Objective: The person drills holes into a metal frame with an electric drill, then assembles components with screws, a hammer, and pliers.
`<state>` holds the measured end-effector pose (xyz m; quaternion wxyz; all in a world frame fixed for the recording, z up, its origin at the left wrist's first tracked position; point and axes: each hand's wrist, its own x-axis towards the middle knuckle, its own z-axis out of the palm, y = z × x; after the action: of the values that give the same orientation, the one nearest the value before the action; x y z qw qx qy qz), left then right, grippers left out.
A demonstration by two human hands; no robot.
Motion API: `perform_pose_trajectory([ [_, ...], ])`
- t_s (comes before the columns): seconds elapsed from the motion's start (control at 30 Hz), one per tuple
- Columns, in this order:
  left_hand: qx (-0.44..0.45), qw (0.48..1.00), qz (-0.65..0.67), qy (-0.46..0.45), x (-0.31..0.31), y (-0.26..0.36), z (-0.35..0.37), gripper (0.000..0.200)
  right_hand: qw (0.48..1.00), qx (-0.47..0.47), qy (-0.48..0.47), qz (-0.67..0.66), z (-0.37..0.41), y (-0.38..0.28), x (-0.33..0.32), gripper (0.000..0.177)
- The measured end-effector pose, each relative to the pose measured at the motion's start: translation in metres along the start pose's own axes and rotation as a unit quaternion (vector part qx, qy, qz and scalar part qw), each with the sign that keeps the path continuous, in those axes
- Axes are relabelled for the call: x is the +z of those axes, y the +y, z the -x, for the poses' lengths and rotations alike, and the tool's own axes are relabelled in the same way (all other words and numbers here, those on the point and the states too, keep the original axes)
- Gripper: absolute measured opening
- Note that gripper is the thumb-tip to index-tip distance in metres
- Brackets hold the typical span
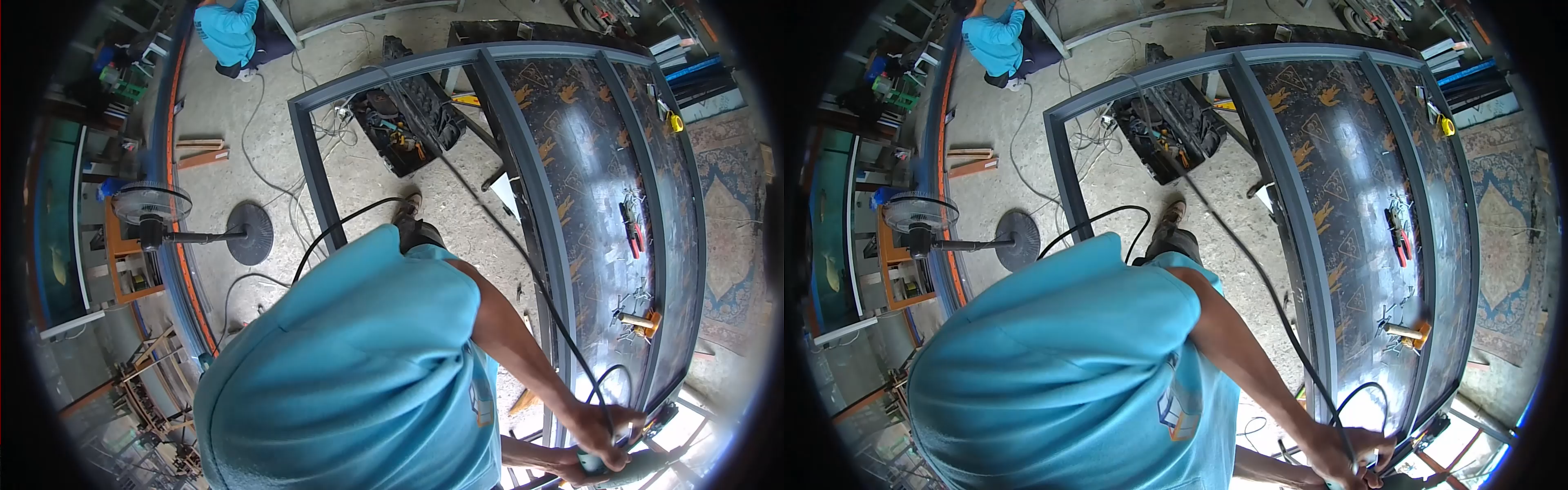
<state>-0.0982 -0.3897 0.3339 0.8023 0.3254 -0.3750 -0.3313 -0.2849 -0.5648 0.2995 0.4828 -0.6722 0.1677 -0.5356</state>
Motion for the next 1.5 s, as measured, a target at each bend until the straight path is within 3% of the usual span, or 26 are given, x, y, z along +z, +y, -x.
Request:
perform_pose_trajectory([
  [0.07,-0.131,0.979,0.148,0.053,-0.046,0.006,0.017,0.053,1.000,0.010,-0.005,0.002,0.002,-0.001,0.007,0.058],
  [0.13,-0.205,0.910,0.232,0.275,-0.115,0.014,0.058,0.072,1.000,0.016,-0.004,-0.005,0.002,0.004,0.008,0.058],
  [0.17,-0.163,0.858,0.257,0.415,-0.153,0.025,0.078,0.081,1.000,0.020,-0.005,-0.009,0.004,0.006,0.011,0.059],
  [0.2,-0.125,0.827,0.262,0.482,-0.211,0.020,0.107,0.083,1.000,0.025,-0.004,-0.011,0.005,0.005,0.014,0.059],
  [0.23,-0.036,0.752,0.201,0.627,-0.250,0.045,0.132,0.068,0.999,0.031,-0.007,-0.009,0.005,0.004,0.016,0.059],
  [0.3,0.093,0.672,0.155,0.719,-0.365,0.085,0.210,0.042,0.999,0.041,-0.015,-0.002,0.006,0.002,0.023,0.059],
  [0.37,0.262,0.624,0.235,0.698,-0.458,0.166,0.293,0.040,0.998,0.052,-0.032,0.003,0.005,0.000,0.031,0.059],
  [0.43,0.332,0.699,0.318,0.549,-0.526,0.248,0.379,0.041,0.997,0.061,-0.042,0.003,0.006,0.001,0.040,0.059],
  [0.5,0.337,0.669,0.135,0.648,-0.550,0.318,0.405,0.047,0.996,0.072,-0.047,0.003,0.010,0.000,0.047,0.059],
  [0.57,0.286,0.713,0.115,0.630,-0.586,0.391,0.457,0.043,0.996,0.081,-0.047,0.000,0.012,0.001,0.054,0.059],
  [0.63,0.285,0.710,-0.063,0.641,-0.604,0.467,0.523,0.051,0.994,0.095,-0.050,0.001,0.017,0.003,0.063,0.059],
  [0.67,0.325,0.662,-0.026,0.675,-0.586,0.501,0.527,0.046,0.993,0.103,-0.052,0.004,0.018,0.003,0.065,0.059],
  [0.7,0.276,0.566,-0.173,0.758,-0.484,0.502,0.452,0.044,0.992,0.109,-0.055,0.004,0.020,0.004,0.069,0.059],
  [0.77,0.296,0.559,-0.258,0.730,-0.420,0.544,0.440,0.046,0.990,0.125,-0.065,0.004,0.023,0.004,0.076,0.060],
  [0.8,0.326,0.571,-0.247,0.712,-0.351,0.517,0.365,0.046,0.988,0.135,-0.072,0.003,0.026,0.005,0.083,0.060],
  [0.83,0.368,0.624,-0.199,0.660,-0.351,0.533,0.372,0.044,0.987,0.142,-0.078,0.003,0.025,0.005,0.082,0.060],
  [0.9,0.239,0.850,-0.206,0.422,-0.378,0.538,0.427,0.035,0.983,0.160,-0.089,0.002,0.029,0.005,0.086,0.060],
  [0.93,0.208,0.852,-0.130,0.462,-0.379,0.510,0.414,0.034,0.981,0.172,-0.092,0.001,0.034,0.002,0.092,0.060],
  [1.0,0.178,0.802,0.069,0.566,-0.354,0.395,0.349,0.027,0.975,0.194,-0.105,0.000,0.039,0.003,0.096,0.060],
  [1.03,0.111,0.793,0.136,0.583,-0.361,0.349,0.348,0.028,0.973,0.203,-0.111,0.003,0.042,0.005,0.090,0.060],
  [1.07,0.070,0.721,0.142,0.675,-0.360,0.302,0.337,0.021,0.969,0.214,-0.121,0.003,0.043,0.006,0.092,0.060],
  [1.13,-0.026,0.731,0.200,0.651,-0.371,0.222,0.351,0.016,0.962,0.239,-0.131,0.003,0.050,0.006,0.092,0.061],
  [1.23,-0.218,0.653,0.237,0.685,-0.379,0.125,0.358,0.014,0.949,0.273,-0.156,0.003,0.056,0.004,0.092,0.061],
  [1.33,-0.295,0.596,0.139,0.733,-0.420,0.087,0.372,0.012,0.935,0.305,-0.182,0.003,0.064,0.002,0.089,0.061],
  [1.43,-0.265,0.602,0.071,0.750,-0.463,0.072,0.386,0.012,0.921,0.331,-0.207,0.002,0.072,0.001,0.085,0.062],
  [1.5,-0.169,0.570,0.092,0.799,-0.474,0.068,0.378,0.006,0.914,0.346,-0.213,-0.004,0.075,0.001,0.081,0.062],
])
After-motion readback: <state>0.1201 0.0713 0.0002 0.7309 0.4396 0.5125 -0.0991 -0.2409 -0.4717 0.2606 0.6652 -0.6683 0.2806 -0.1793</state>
